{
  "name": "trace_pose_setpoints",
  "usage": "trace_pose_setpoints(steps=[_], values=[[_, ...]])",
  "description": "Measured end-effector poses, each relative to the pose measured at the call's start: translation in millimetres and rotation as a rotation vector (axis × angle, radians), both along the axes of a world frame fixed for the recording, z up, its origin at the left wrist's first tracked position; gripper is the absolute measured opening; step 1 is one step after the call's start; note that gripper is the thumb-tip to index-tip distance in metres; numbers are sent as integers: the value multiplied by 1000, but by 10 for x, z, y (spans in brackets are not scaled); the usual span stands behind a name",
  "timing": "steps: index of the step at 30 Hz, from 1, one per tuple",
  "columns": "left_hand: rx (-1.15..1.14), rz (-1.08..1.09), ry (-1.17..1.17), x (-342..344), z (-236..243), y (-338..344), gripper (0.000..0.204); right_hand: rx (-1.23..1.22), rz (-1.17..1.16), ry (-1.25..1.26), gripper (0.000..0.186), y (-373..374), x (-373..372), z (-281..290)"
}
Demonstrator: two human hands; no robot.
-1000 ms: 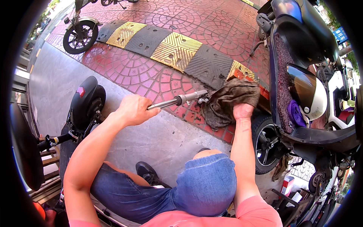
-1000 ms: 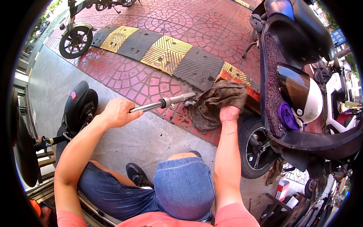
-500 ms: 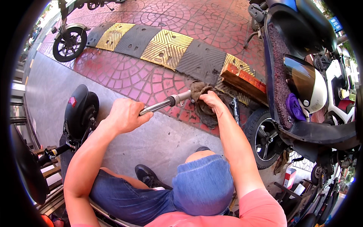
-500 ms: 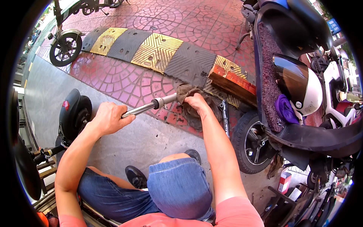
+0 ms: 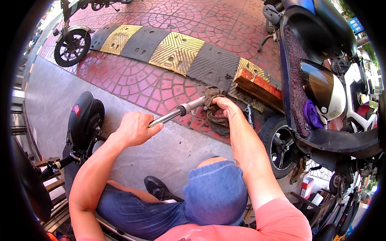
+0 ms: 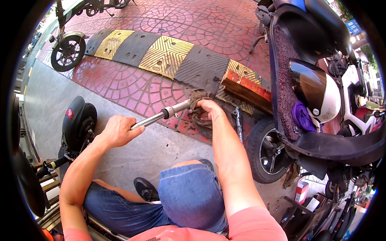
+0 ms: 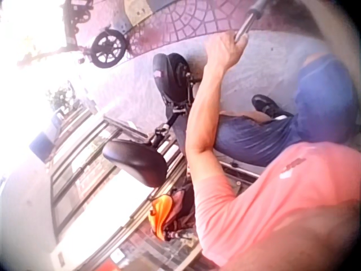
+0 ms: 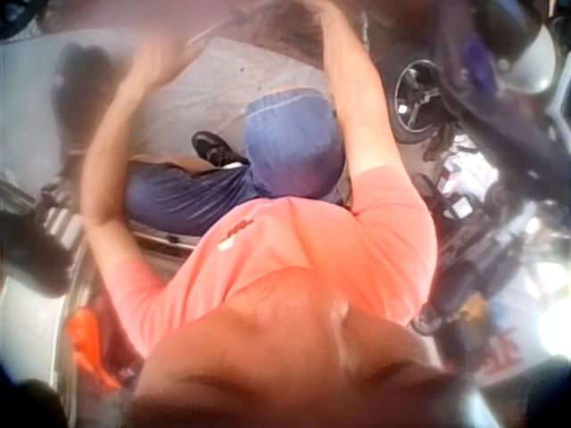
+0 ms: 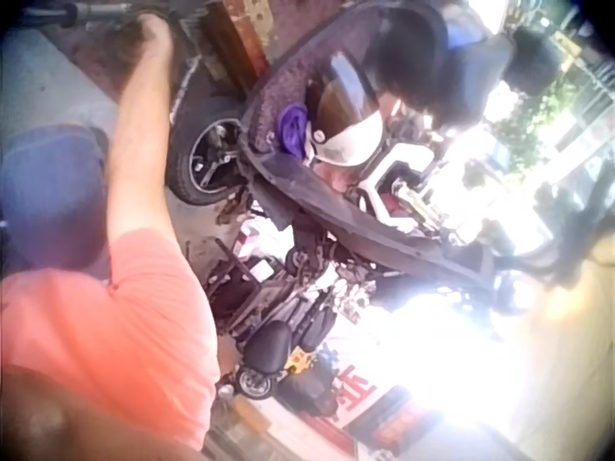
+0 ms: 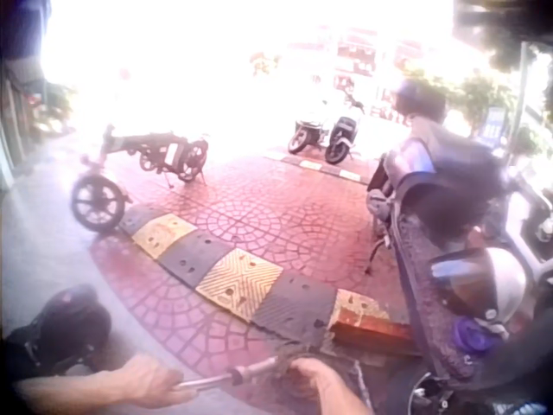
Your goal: The person wipes a motorcycle front fork assembly with a cloth, disconnects a component, and uses a metal tool to manipulate the interior of the fork tube.
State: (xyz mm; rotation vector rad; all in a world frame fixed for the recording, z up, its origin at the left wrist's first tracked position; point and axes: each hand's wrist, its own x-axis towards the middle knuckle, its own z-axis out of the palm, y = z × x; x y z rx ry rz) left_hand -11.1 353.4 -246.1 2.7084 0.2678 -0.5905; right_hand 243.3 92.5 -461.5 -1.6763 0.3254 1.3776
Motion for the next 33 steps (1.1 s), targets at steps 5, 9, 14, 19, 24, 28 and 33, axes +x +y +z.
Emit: trace_pose_setpoints(steps=[5,9,14,19,24,28,33], values=[[-50,17,42,-33,-41,-9,54,64,-34,138,23,-7,6,-257],[-44,-4,65,-24,-29,-43,54,-16,-93,147,23,51,81,-386],[-51,11,57,-20,27,-45,54,137,-123,268,19,94,104,-390],[-47,18,49,26,23,-56,53,161,-83,332,20,18,197,-507],[-90,51,67,47,22,-18,54,247,-138,382,20,-19,270,-537],[-123,89,88,31,9,0,55,234,-192,18,26,25,95,-495],[-174,155,127,70,16,-35,57,-55,0,-452,55,116,128,-352]])
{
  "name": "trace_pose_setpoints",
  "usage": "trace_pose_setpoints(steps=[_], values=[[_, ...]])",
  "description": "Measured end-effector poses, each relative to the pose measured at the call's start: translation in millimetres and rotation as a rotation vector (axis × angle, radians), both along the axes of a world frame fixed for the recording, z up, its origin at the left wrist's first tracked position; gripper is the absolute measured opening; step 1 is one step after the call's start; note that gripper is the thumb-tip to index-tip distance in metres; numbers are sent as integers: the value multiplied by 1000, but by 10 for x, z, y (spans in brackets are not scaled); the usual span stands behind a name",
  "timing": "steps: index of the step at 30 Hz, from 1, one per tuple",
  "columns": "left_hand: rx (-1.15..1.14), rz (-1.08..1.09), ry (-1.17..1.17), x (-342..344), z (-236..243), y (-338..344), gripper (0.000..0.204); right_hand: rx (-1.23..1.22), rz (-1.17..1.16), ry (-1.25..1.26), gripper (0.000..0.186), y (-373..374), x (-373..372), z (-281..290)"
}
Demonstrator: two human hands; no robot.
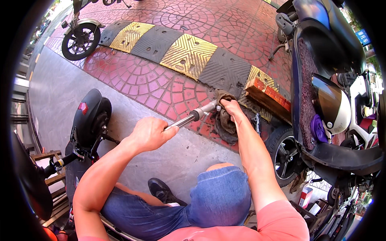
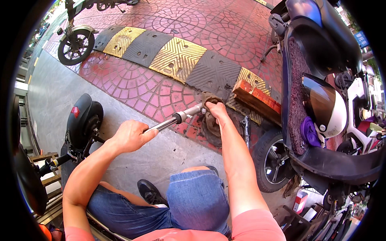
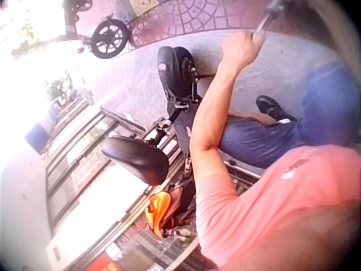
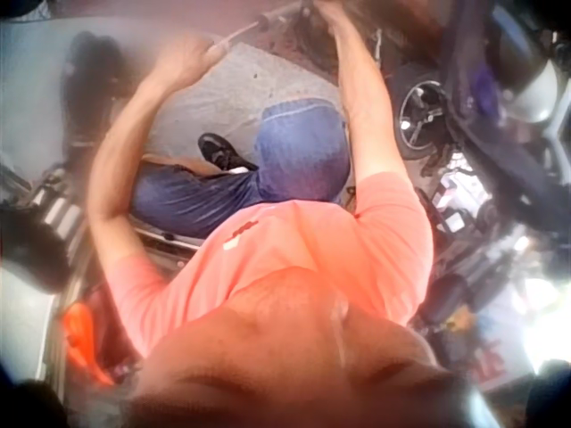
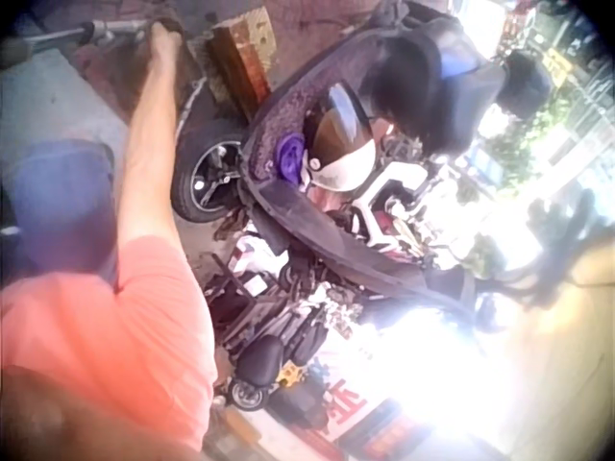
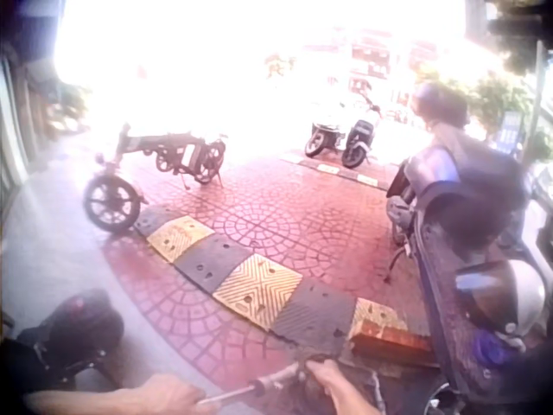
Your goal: The person wipes a motorcycle front fork assembly with a cloth, disconnects a component, and uses a metal tool to manipulate the interior of the fork tube.
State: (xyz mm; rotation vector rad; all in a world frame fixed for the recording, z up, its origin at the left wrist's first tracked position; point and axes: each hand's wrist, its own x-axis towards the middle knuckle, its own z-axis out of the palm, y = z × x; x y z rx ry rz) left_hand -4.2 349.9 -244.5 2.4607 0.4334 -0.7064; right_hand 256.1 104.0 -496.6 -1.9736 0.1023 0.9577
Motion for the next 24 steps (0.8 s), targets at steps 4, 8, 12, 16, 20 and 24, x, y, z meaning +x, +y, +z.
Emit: trace_pose_setpoints(steps=[4,8,12,16,20,24], values=[[-20,14,-7,100,43,-63,58,-348,204,-416,67,-45,-6,89],[37,25,-27,45,92,-33,58,-499,400,-524,56,180,-147,481],[102,27,-62,-17,158,-72,57,-416,225,-595,52,212,-252,281],[87,-81,-115,161,32,-178,57,414,-846,-18,34,-839,205,-580],[135,-20,5,-149,26,69,57,958,-386,496,40,-971,-41,-185],[108,-14,2,-83,129,73,57,817,-435,199,44,-854,-241,170]])
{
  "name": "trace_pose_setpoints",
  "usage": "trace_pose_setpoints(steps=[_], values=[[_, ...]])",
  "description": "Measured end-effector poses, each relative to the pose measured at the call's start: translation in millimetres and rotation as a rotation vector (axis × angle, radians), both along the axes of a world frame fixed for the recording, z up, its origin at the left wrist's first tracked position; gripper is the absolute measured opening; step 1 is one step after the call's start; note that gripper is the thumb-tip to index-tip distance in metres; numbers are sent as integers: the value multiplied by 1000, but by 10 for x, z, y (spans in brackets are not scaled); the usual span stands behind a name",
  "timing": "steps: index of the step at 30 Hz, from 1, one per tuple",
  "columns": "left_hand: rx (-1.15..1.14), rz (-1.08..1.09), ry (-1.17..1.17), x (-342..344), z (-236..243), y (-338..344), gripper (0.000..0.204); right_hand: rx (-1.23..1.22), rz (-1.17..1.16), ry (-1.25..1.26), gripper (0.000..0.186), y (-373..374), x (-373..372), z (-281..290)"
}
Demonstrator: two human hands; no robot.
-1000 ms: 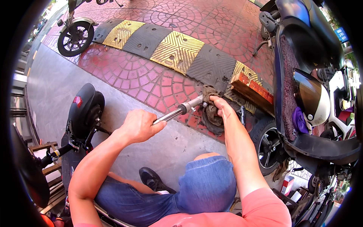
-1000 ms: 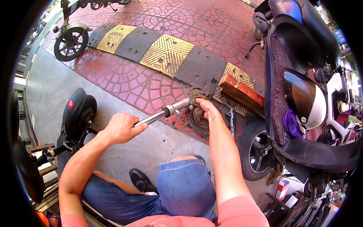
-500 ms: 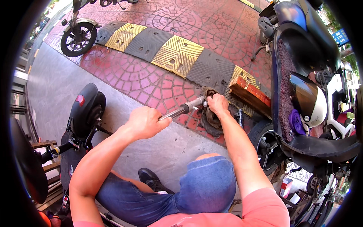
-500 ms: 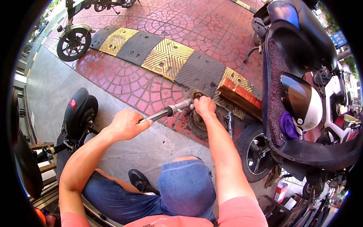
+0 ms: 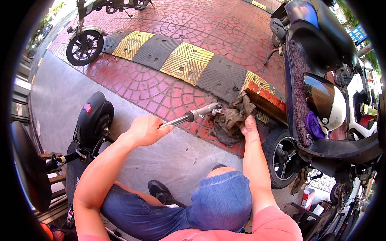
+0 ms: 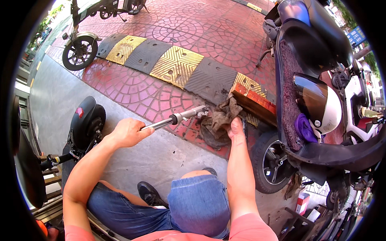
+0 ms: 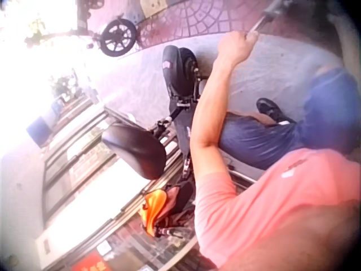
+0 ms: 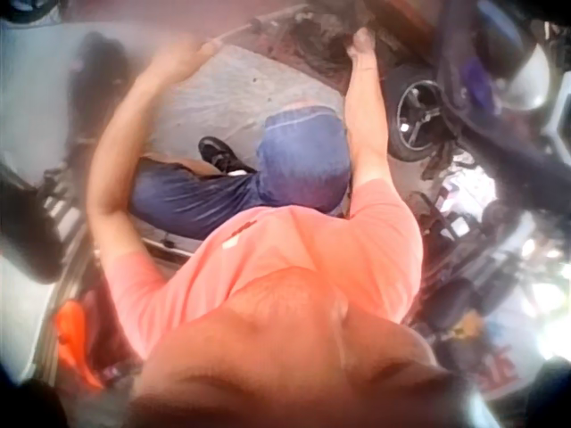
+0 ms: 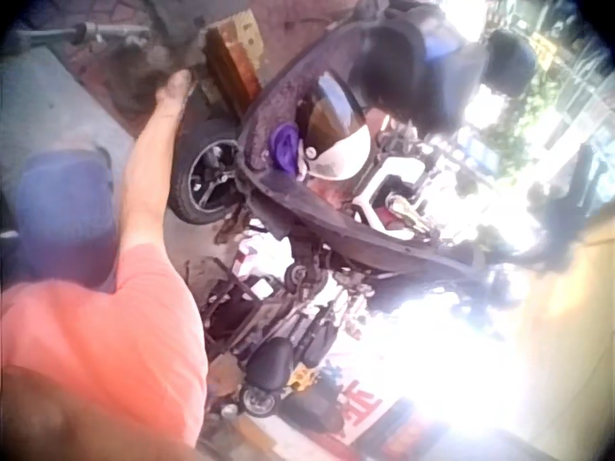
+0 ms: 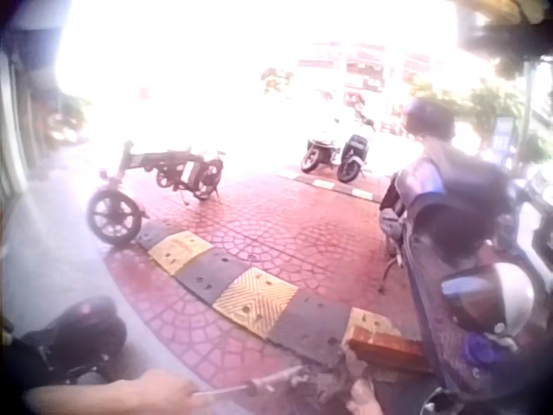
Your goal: The person wipes a motorcycle front fork assembly with a cloth, disconnects a component, and uses a metal tool to manipulate the interior of the fork tube.
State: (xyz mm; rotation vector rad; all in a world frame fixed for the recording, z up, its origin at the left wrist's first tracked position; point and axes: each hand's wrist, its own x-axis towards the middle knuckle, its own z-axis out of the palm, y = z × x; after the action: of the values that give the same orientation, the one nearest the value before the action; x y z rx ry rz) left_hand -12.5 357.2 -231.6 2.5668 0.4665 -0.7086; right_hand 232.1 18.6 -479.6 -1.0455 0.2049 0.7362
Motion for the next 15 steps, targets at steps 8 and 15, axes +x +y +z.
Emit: trace_pose_setpoints(steps=[8,15], values=[[43,9,-88,22,172,187,56,-879,653,-769,41,631,90,84],[54,35,-48,162,218,229,61,-1022,841,-979,34,955,129,308]])
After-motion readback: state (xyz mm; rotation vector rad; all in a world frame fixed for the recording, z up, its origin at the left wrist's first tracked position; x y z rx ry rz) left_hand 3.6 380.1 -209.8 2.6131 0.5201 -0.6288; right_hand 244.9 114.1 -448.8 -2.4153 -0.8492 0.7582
